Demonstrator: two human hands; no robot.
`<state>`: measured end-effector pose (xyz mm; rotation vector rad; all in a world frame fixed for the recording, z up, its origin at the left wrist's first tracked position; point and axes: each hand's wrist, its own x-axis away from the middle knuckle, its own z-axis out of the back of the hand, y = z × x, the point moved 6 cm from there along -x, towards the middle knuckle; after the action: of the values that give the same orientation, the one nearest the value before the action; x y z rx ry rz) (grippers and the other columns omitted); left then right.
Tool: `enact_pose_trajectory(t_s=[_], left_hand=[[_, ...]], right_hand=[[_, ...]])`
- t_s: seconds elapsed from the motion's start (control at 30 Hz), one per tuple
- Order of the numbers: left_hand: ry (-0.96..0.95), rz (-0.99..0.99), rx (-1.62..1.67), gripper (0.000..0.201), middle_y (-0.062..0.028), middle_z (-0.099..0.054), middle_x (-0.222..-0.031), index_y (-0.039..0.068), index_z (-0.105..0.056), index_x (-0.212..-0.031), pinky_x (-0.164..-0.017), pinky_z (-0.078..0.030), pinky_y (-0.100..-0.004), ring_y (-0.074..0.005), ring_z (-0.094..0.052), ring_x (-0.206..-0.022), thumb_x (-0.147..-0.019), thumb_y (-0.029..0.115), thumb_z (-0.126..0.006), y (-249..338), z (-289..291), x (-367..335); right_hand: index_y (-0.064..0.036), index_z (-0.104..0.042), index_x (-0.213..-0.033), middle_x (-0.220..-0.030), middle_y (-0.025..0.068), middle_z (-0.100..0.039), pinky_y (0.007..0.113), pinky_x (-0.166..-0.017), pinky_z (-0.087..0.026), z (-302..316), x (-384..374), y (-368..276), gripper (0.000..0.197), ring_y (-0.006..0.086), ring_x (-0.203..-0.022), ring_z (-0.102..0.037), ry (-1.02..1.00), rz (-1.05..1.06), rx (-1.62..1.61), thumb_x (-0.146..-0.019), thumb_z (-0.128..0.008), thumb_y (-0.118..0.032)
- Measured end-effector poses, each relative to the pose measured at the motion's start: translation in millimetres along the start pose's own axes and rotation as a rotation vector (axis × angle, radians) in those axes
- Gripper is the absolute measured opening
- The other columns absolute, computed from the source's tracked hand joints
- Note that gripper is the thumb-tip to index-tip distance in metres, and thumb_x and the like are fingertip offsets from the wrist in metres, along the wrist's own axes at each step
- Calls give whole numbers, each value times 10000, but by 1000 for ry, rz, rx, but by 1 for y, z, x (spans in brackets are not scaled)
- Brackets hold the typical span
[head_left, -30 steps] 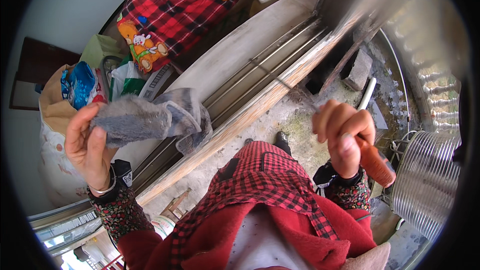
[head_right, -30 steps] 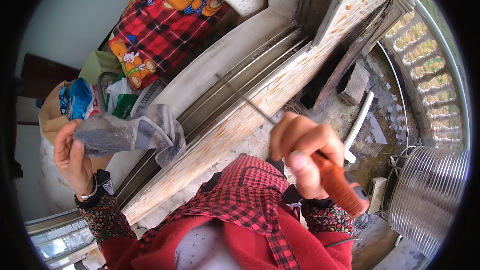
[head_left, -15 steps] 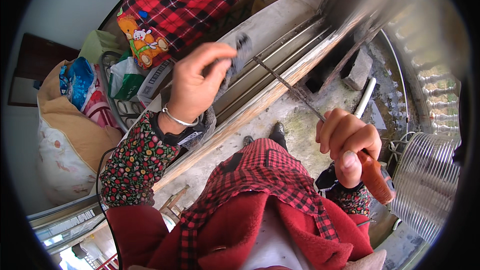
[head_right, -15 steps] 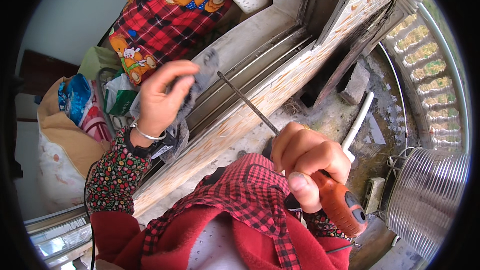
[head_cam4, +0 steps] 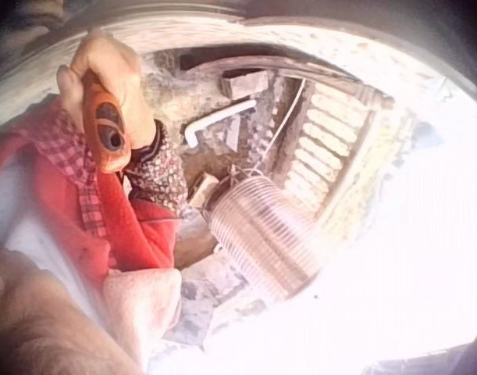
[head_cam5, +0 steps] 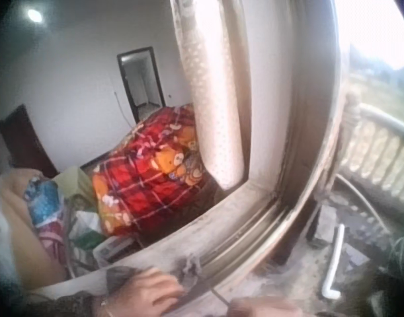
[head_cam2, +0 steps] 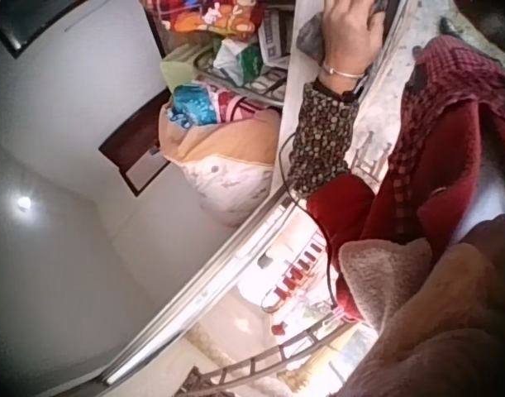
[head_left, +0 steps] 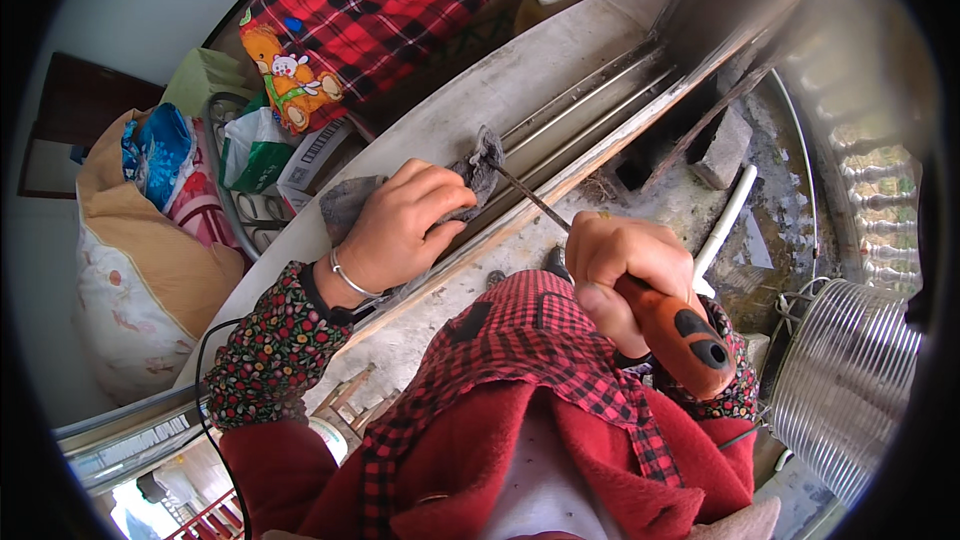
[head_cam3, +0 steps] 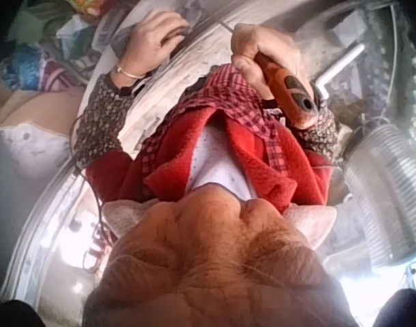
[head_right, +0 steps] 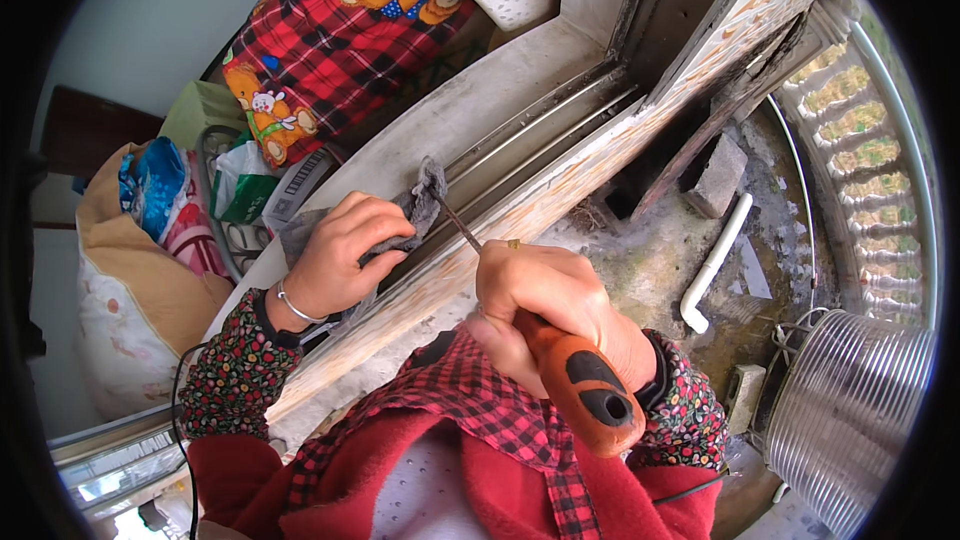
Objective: The person cleans a window frame track using a cloth and a screwdriver. They repeatedly wipe the track and use the screwdriver to scrape debris from the groove, alternating between wiping and scraping along the length of the frame.
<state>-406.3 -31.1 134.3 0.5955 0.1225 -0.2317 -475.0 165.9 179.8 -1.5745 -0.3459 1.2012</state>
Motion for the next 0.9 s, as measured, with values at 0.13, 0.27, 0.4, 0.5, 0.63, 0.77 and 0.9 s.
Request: enact_pose_trajectory(t_s=[0.13,0.27,0.4,0.5,0.63,0.77,0.9], left_hand=[[31,40,-66,357,-121,-618,-1078,48,-667,-1110,-844,-504,-398,-323,-597,-966,-760,26,-736,-2,8,12],[26,-68,-196,352,-129,-602,-1053,51,-675,-1109,-819,-511,-407,-330,-597,-946,-761,15,-707,-7,4,6],[24,-122,-79,313,-125,-590,-994,39,-685,-1044,-750,-524,-392,-324,-608,-896,-740,-36,-681,-16,-7,-16],[-8,-162,45,298,-120,-598,-963,26,-687,-1006,-740,-529,-384,-314,-625,-867,-725,-69,-670,-21,-13,-32],[-32,-165,171,242,-115,-615,-939,20,-680,-965,-758,-530,-387,-316,-630,-887,-740,-65,-647,-26,-18,-54],[10,-226,193,184,-120,-642,-947,18,-675,-948,-808,-524,-411,-329,-633,-908,-771,-17,-646,-28,-37,-99],[51,-309,153,155,-120,-657,-940,33,-678,-932,-822,-521,-426,-338,-638,-925,-783,3,-650,-28,-67,-163]], right_hand=[[-51,-484,-725,-640,70,-507,365,-507,-420,-15,-17,-4,166,238,-543,-534,-48,-66,107,-796,-624,1],[-59,-484,-746,-686,87,-511,401,-568,-484,-47,-28,-14,235,298,-611,-563,-120,92,270,-648,-695,-30],[-48,-475,-774,-750,106,-516,407,-604,-496,-65,-24,-12,262,308,-669,-578,-216,112,390,-663,-711,-65],[-46,-477,-774,-747,109,-520,416,-611,-496,-59,-24,-12,257,316,-669,-578,-222,118,376,-667,-711,-67],[-48,-482,-772,-721,113,-515,423,-617,-491,-34,-30,-10,238,334,-655,-570,-207,64,318,-683,-703,-59],[-31,-477,-755,-674,119,-507,434,-578,-471,24,-30,-1,211,342,-619,-560,-104,-7,306,-716,-675,32],[-31,-470,-743,-660,117,-490,428,-537,-444,75,-26,9,228,324,-584,-541,-6,-18,415,-711,-674,65]])
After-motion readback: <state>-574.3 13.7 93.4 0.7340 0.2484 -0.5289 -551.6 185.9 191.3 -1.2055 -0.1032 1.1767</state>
